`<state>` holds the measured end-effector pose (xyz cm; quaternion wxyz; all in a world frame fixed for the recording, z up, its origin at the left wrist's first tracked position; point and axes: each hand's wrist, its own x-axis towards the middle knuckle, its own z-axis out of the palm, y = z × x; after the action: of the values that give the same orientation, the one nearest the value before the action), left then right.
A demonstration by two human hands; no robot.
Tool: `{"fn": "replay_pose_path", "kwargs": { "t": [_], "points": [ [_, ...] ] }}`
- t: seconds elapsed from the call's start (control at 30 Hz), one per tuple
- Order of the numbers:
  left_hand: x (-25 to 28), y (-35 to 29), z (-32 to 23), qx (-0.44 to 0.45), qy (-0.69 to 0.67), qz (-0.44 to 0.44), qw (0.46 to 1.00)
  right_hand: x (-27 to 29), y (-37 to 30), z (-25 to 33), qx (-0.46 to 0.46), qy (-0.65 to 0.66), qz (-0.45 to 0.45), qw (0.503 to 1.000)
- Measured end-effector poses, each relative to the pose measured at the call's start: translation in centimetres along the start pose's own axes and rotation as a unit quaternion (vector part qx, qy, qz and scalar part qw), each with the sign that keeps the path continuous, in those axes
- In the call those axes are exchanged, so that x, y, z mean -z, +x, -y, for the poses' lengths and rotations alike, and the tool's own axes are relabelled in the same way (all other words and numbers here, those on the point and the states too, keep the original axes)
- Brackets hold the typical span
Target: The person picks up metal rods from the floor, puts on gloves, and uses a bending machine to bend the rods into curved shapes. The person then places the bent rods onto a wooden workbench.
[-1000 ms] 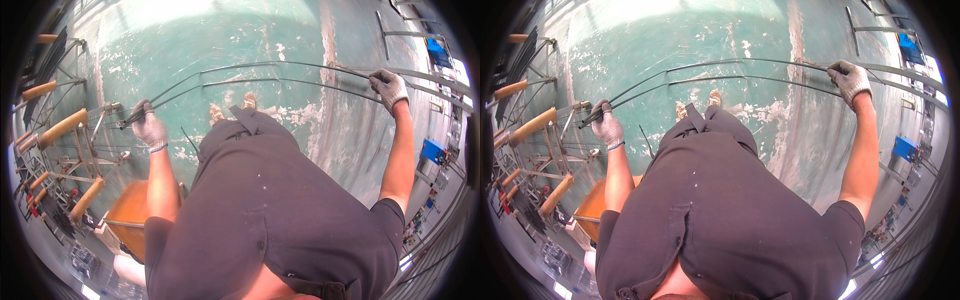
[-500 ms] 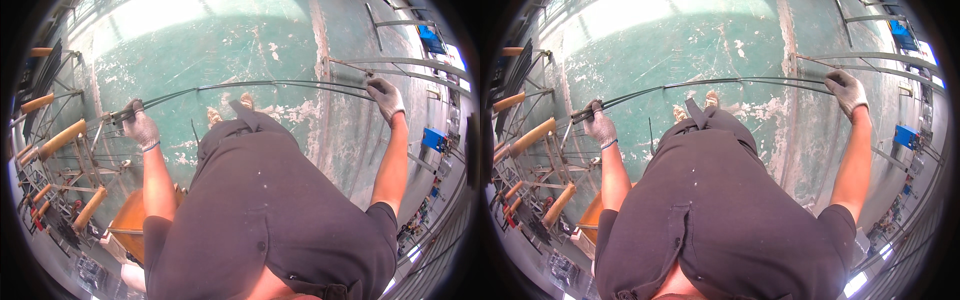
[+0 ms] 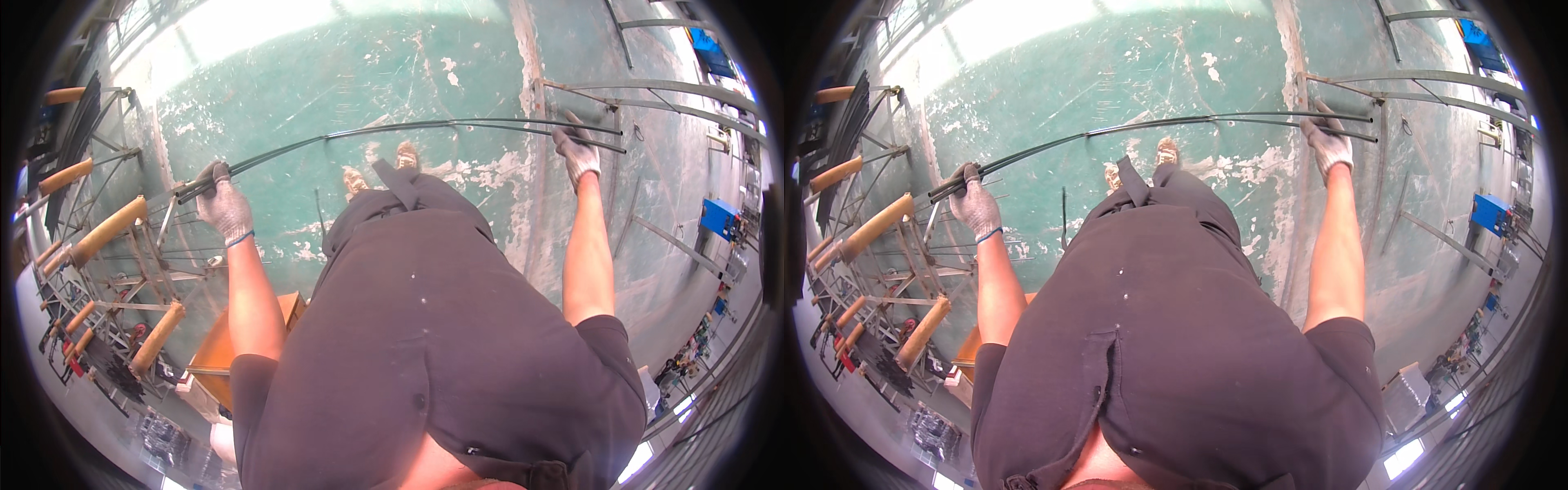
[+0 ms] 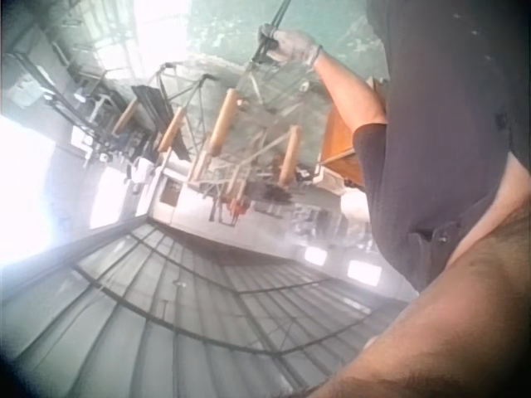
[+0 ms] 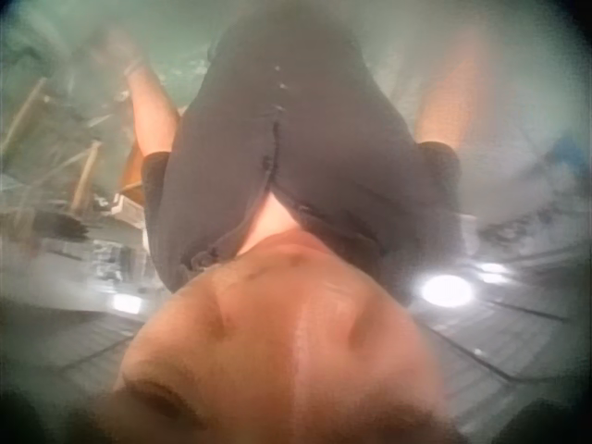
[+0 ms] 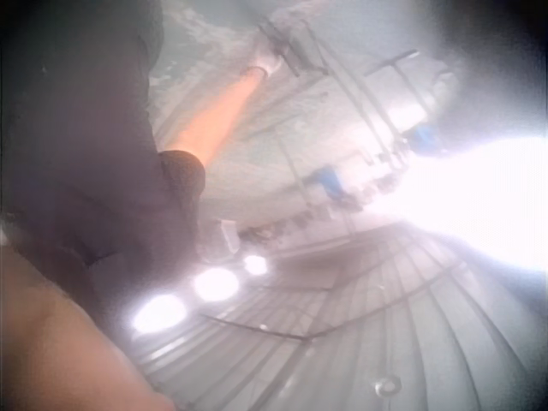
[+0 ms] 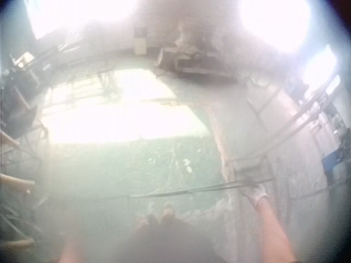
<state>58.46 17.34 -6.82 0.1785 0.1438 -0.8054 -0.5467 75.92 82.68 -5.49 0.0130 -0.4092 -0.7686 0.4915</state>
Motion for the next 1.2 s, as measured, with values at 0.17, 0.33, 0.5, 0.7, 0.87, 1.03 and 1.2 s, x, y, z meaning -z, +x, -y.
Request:
{"fn": "replay_pose_path", "kwargs": {
  "t": [0.17,0.33,0.5,0.7,0.87,1.03,1.2],
  "points": [
    [0.6,0.2,0.5,0.022,0.037,0.009,0.999,-2.0,2.9,0.3,0.008,0.057,-0.037,0.998],
    [0.9,-0.5,0.5,0.033,0.028,-0.009,0.999,-3.2,2.3,1.0,0.026,0.092,-0.036,0.995],
    [0.5,-0.4,0.3,0.048,0.012,-0.03,0.998,-2.5,4.4,-0.3,0.019,-0.04,-0.037,0.998],
    [0.3,-0.1,1.3,0.079,-0.016,-0.052,0.995,-3.0,6.4,-2.4,0.071,-0.102,-0.045,0.991],
    [-0.5,-0.3,-0.3,0.052,0.064,-0.084,0.993,-4.9,4.4,-0.6,0.104,-0.117,-0.025,0.987],
    [1.5,2.0,1.9,0.089,0.017,-0.091,0.992,-6.9,2.3,2.2,0.091,-0.12,-0.002,0.989],
    [3.2,4.8,4.4,0.085,0.075,-0.075,0.991,-8.7,2.4,2.4,0.057,-0.143,-0.033,0.987]
  ]
}}
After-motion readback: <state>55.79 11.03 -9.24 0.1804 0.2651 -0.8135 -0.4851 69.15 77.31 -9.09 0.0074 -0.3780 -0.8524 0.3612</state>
